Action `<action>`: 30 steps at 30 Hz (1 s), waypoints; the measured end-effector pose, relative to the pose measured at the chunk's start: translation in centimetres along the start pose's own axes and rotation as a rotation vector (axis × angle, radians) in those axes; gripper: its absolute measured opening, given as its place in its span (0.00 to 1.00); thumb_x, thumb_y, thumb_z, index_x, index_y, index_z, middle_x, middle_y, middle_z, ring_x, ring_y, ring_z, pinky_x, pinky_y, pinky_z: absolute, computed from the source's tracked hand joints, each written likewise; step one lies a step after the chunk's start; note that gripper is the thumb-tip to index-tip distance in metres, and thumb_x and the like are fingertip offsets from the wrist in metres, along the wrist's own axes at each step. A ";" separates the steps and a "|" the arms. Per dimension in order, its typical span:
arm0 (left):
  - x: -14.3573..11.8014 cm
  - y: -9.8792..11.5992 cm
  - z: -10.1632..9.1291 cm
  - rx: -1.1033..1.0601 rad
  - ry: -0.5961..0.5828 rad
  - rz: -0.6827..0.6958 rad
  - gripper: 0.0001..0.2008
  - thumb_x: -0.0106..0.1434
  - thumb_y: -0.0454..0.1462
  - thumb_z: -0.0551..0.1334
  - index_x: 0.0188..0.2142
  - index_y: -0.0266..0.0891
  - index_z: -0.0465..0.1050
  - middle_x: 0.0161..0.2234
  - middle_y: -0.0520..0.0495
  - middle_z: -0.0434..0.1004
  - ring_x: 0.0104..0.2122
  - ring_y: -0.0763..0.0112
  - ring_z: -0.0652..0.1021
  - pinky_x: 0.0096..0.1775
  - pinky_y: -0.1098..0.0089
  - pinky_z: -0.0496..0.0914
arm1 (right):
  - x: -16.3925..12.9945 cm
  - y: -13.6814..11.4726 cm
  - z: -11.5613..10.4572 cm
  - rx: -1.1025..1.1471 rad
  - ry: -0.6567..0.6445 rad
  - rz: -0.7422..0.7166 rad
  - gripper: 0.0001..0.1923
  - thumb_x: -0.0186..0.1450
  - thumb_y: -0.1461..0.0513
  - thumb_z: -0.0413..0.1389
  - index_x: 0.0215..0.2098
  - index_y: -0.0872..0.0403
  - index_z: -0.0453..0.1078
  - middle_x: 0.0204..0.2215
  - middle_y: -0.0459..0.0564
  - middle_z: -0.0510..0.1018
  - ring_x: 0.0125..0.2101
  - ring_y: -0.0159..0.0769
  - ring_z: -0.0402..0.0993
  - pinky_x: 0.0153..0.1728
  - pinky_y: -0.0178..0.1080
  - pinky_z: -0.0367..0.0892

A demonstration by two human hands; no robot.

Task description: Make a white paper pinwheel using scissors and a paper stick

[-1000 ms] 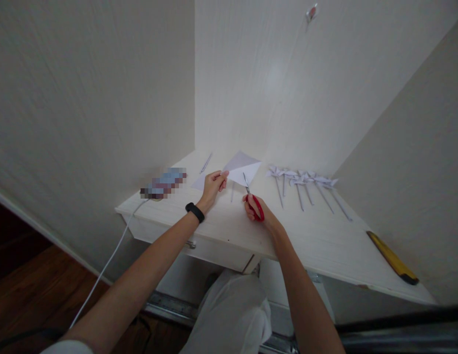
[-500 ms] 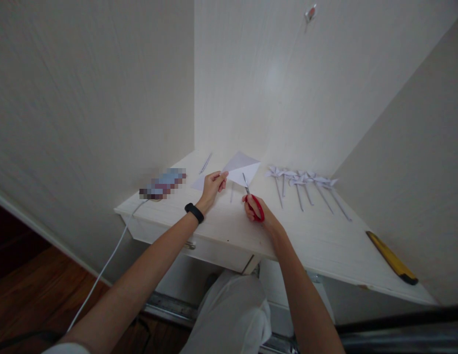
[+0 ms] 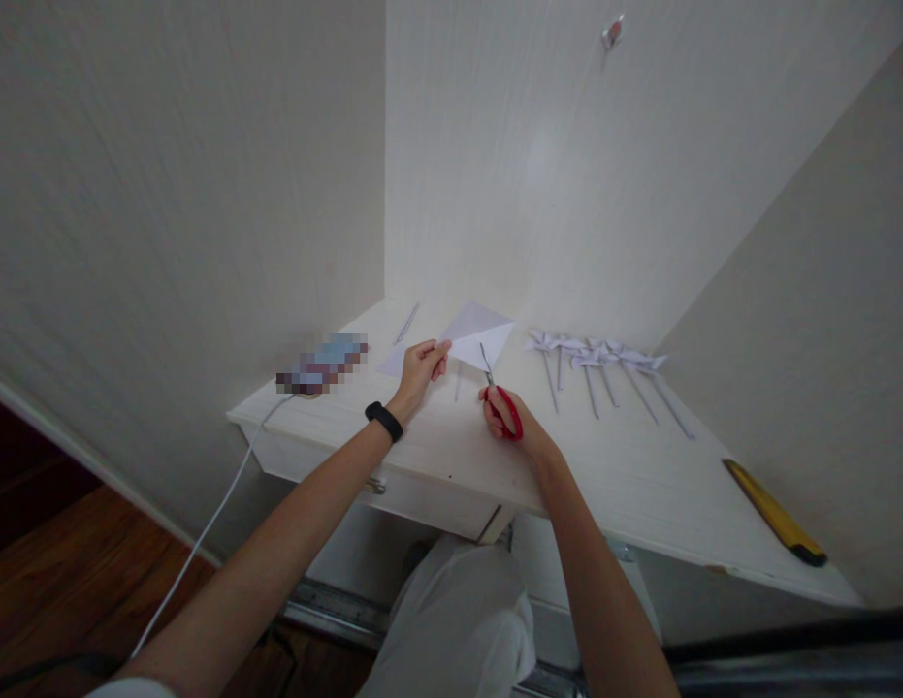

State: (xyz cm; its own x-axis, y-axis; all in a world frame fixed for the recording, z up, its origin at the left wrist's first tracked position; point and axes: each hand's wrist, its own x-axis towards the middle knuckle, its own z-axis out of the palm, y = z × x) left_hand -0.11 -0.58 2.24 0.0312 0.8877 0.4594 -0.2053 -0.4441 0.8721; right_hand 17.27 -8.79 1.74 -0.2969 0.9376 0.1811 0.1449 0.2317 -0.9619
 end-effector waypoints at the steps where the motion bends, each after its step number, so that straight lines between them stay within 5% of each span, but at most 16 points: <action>1: 0.0 0.0 0.0 0.000 0.002 0.000 0.22 0.57 0.49 0.62 0.16 0.37 0.62 0.13 0.54 0.62 0.14 0.82 0.59 0.18 0.74 0.51 | 0.0 0.0 0.0 0.002 -0.001 0.003 0.21 0.65 0.44 0.44 0.33 0.53 0.62 0.13 0.36 0.58 0.12 0.26 0.53 0.15 0.32 0.50; 30: 0.1 -0.2 0.0 -0.010 0.012 -0.014 0.22 0.56 0.49 0.63 0.17 0.37 0.62 0.14 0.55 0.62 0.14 0.82 0.59 0.17 0.75 0.51 | -0.2 -0.1 0.0 0.015 0.009 0.007 0.21 0.64 0.45 0.45 0.35 0.54 0.63 0.13 0.37 0.60 0.12 0.26 0.54 0.14 0.31 0.52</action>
State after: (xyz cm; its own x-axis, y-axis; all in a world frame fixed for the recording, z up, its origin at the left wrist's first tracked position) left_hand -0.05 -0.40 2.07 0.0222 0.8953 0.4450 -0.2148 -0.4304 0.8767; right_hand 17.28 -8.97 1.81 -0.2874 0.9415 0.1762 0.1331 0.2214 -0.9660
